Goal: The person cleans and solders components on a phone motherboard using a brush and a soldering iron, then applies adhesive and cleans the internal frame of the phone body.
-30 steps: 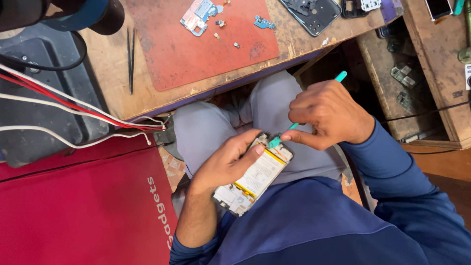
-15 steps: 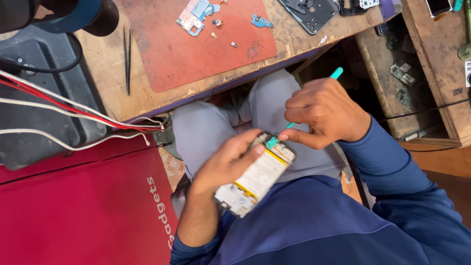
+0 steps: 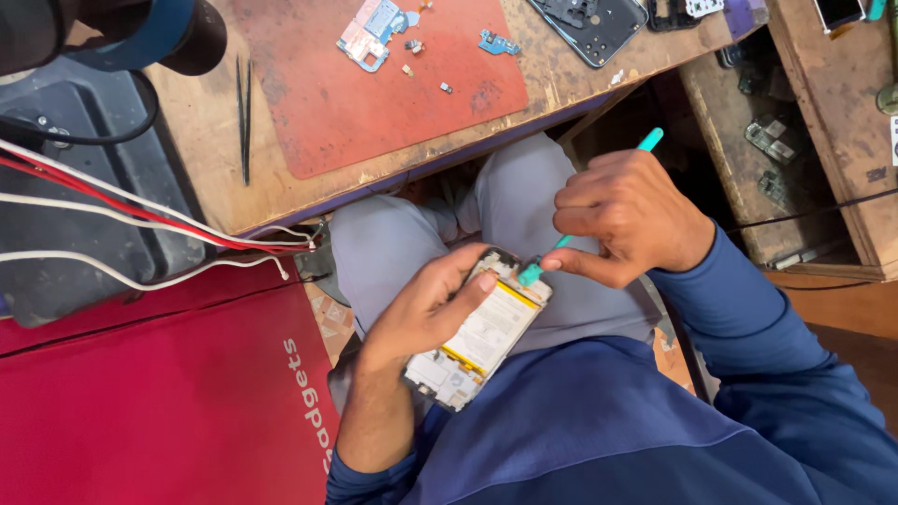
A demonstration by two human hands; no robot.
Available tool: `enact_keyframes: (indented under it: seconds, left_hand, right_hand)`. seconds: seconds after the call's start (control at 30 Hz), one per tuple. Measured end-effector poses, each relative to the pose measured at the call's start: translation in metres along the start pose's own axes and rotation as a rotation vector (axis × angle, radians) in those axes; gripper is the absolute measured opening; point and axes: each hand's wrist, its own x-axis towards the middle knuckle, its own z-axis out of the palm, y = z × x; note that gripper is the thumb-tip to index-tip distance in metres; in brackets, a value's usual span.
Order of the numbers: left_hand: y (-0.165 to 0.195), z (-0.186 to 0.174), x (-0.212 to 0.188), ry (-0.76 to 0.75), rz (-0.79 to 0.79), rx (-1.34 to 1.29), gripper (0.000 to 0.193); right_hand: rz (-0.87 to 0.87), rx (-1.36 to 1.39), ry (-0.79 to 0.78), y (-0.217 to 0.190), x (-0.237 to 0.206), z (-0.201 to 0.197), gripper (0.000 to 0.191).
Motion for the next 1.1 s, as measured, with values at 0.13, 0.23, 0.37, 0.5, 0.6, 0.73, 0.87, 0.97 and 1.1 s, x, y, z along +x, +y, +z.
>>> enact_keyframes:
  seconds: [0.13,0.23,0.37,0.5,0.6,0.73,0.87,0.97,1.1]
  left_hand:
    - [-0.007,0.005,0.005,-0.030,0.015,0.094,0.029]
    - [-0.002,-0.003,-0.001,0.011,-0.013,-0.031,0.031]
    - [0.003,-0.007,-0.004,0.009,-0.031,-0.033,0.032]
    - [0.003,-0.003,-0.001,-0.013,-0.026,-0.015,0.033]
    - [0.001,-0.002,0.000,-0.019,-0.013,-0.024,0.029]
    - [0.002,-0.007,-0.005,0.011,-0.031,-0.004,0.029]
    - [-0.003,-0.006,0.002,-0.023,-0.015,-0.016,0.027]
    - [-0.005,-0.007,0.003,-0.025,-0.004,0.003,0.026]
    - [-0.007,-0.009,0.003,-0.033,-0.014,0.016,0.026]
  right_hand:
    - [-0.008,0.021,0.009,-0.001,0.000,0.004,0.048]
    - [0.030,0.021,0.009,-0.001,-0.002,0.002,0.050]
    - [0.057,0.041,0.050,-0.002,-0.004,-0.004,0.048]
    - [0.023,0.020,0.066,-0.004,0.000,-0.002,0.047]
    - [-0.014,0.022,0.039,-0.004,0.006,0.004,0.046]
    - [0.132,-0.084,0.023,0.000,0.005,0.003,0.043]
    - [-0.005,0.015,0.071,-0.001,0.000,0.009,0.046]
    - [0.034,0.023,0.028,-0.001,0.000,0.012,0.046]
    - [0.037,0.034,0.064,0.001,0.003,0.011,0.043]
